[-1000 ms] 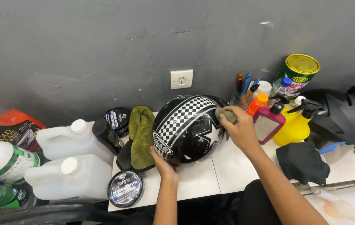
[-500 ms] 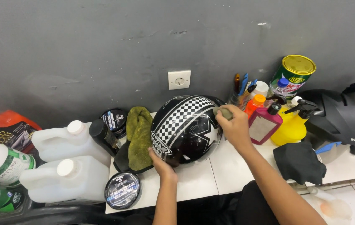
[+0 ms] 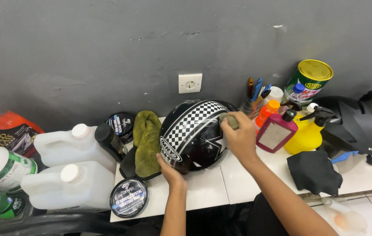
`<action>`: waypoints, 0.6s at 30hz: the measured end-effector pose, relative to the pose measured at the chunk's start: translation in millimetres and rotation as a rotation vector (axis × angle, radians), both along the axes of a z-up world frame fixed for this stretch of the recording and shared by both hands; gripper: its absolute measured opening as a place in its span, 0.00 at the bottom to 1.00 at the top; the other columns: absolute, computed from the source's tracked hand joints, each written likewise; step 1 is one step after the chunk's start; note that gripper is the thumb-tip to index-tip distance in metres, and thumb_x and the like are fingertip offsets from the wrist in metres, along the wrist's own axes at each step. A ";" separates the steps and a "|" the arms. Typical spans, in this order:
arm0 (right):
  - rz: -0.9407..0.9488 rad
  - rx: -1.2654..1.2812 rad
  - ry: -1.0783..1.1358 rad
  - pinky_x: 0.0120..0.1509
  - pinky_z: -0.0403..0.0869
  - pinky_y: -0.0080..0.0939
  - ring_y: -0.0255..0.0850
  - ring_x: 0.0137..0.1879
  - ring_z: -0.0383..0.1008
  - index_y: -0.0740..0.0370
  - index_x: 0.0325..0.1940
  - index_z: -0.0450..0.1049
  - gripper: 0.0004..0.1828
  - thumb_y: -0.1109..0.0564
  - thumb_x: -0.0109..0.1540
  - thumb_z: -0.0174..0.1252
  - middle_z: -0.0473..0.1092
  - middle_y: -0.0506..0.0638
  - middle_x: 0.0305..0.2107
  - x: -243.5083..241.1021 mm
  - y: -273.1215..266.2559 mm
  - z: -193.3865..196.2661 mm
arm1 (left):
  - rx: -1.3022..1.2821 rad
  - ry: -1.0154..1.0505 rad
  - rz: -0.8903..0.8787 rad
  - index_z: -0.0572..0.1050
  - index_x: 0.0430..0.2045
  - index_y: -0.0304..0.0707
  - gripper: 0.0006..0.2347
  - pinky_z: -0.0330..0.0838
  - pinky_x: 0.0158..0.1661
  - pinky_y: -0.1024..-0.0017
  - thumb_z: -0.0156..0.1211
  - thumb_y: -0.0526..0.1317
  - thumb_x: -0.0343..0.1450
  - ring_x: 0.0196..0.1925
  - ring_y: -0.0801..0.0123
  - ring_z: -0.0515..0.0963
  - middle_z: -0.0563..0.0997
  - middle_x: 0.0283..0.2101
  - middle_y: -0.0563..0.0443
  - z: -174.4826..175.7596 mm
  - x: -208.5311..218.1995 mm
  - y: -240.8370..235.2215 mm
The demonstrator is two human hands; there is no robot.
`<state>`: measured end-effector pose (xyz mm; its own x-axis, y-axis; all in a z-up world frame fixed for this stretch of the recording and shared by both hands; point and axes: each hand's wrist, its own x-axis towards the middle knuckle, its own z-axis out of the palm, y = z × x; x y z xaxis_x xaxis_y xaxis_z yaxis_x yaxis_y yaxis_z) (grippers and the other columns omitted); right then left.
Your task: The person cleans a black motorcycle helmet with a checkered pattern using a green sponge and a pink bottle of cleaning solution. They wipe the helmet surface, apply more solution to the sponge, and continue wiping the helmet thoroughly.
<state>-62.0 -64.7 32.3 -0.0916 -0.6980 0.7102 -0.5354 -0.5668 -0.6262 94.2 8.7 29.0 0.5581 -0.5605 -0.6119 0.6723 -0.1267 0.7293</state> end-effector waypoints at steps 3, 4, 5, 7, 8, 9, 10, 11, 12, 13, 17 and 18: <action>0.055 -0.045 0.174 0.36 0.74 0.39 0.46 0.30 0.76 0.59 0.36 0.79 0.03 0.61 0.58 0.63 0.73 0.51 0.23 28.1 32.9 5.6 | 0.010 -0.013 -0.003 0.75 0.55 0.29 0.35 0.65 0.63 0.60 0.52 0.66 0.69 0.63 0.53 0.73 0.76 0.58 0.35 -1.0 -0.2 -0.1; 0.055 -0.043 0.172 0.36 0.74 0.39 0.46 0.30 0.76 0.59 0.36 0.79 0.03 0.61 0.58 0.63 0.73 0.51 0.23 24.5 26.4 0.6 | 0.012 -0.015 -0.004 0.75 0.55 0.29 0.35 0.65 0.63 0.60 0.52 0.66 0.69 0.63 0.53 0.73 0.76 0.58 0.35 -4.2 0.4 -0.5; 0.058 -0.003 0.137 0.36 0.73 0.39 0.45 0.30 0.75 0.58 0.36 0.80 0.03 0.60 0.59 0.63 0.73 0.50 0.23 20.6 20.0 -4.3 | -0.012 -0.001 0.008 0.74 0.56 0.28 0.35 0.65 0.63 0.60 0.53 0.66 0.69 0.63 0.53 0.73 0.76 0.58 0.34 -7.4 0.9 -0.8; 0.060 0.034 0.102 0.35 0.72 0.39 0.44 0.29 0.74 0.57 0.36 0.81 0.03 0.60 0.59 0.63 0.73 0.50 0.23 7.3 4.9 -7.4 | -0.038 0.013 0.019 0.73 0.57 0.27 0.35 0.66 0.63 0.60 0.54 0.65 0.69 0.63 0.52 0.73 0.76 0.58 0.33 -9.5 2.4 -1.6; 0.017 0.113 0.019 0.36 0.72 0.42 0.46 0.30 0.75 0.60 0.36 0.81 0.03 0.60 0.60 0.62 0.74 0.54 0.24 -3.0 -3.2 -6.1 | -0.034 0.013 0.015 0.73 0.57 0.28 0.35 0.66 0.63 0.59 0.54 0.65 0.69 0.63 0.53 0.73 0.76 0.58 0.34 -9.1 2.4 -1.4; -0.027 0.190 -0.065 0.37 0.71 0.45 0.47 0.32 0.75 0.63 0.36 0.80 0.04 0.61 0.60 0.61 0.75 0.57 0.25 -13.6 -11.4 -4.7 | -0.030 0.013 0.012 0.73 0.57 0.28 0.35 0.66 0.63 0.59 0.53 0.65 0.69 0.63 0.53 0.73 0.76 0.58 0.35 -8.7 2.2 -1.4; -0.032 0.190 -0.064 0.37 0.71 0.45 0.47 0.32 0.75 0.63 0.36 0.80 0.04 0.61 0.60 0.61 0.75 0.57 0.25 -17.0 -15.7 -12.0 | -0.030 0.014 0.006 0.73 0.57 0.28 0.35 0.66 0.63 0.59 0.53 0.65 0.69 0.63 0.53 0.73 0.76 0.58 0.35 -9.3 2.2 -1.3; -0.049 0.216 -0.080 0.36 0.70 0.44 0.44 0.31 0.74 0.62 0.36 0.80 0.05 0.60 0.59 0.60 0.74 0.56 0.24 -20.8 -20.2 -19.4 | -0.041 0.020 0.023 0.73 0.57 0.28 0.36 0.65 0.63 0.58 0.54 0.66 0.68 0.64 0.52 0.73 0.76 0.59 0.34 -9.8 1.9 -1.4; -0.066 0.239 -0.097 0.36 0.69 0.44 0.41 0.31 0.72 0.62 0.35 0.80 0.05 0.60 0.59 0.60 0.74 0.55 0.23 -24.9 -26.0 -26.3 | -0.054 0.026 0.038 0.72 0.57 0.28 0.36 0.65 0.63 0.57 0.55 0.66 0.68 0.64 0.51 0.72 0.75 0.59 0.34 -10.0 1.3 -3.1; -0.071 0.236 -0.097 0.36 0.69 0.44 0.41 0.31 0.72 0.62 0.35 0.80 0.05 0.60 0.59 0.60 0.74 0.55 0.23 -15.6 -14.2 -14.8 | -0.056 0.026 0.033 0.72 0.57 0.28 0.36 0.65 0.63 0.57 0.55 0.66 0.68 0.64 0.51 0.72 0.75 0.59 0.34 -12.5 -0.5 -4.6; 0.089 -0.004 0.116 0.36 0.74 0.43 0.50 0.31 0.77 0.56 0.36 0.80 0.03 0.59 0.58 0.65 0.75 0.52 0.26 19.0 30.3 1.6 | -0.053 0.021 0.033 0.74 0.54 0.32 0.34 0.70 0.56 0.57 0.53 0.66 0.69 0.57 0.52 0.76 0.77 0.53 0.37 -36.6 4.9 -10.8; 0.164 -0.034 0.200 0.34 0.76 0.41 0.48 0.30 0.78 0.54 0.36 0.81 0.04 0.56 0.58 0.67 0.76 0.50 0.25 23.9 40.4 -0.7 | -0.045 0.029 0.022 0.75 0.52 0.33 0.33 0.74 0.50 0.58 0.53 0.67 0.69 0.51 0.53 0.78 0.79 0.48 0.39 -45.5 7.1 -14.1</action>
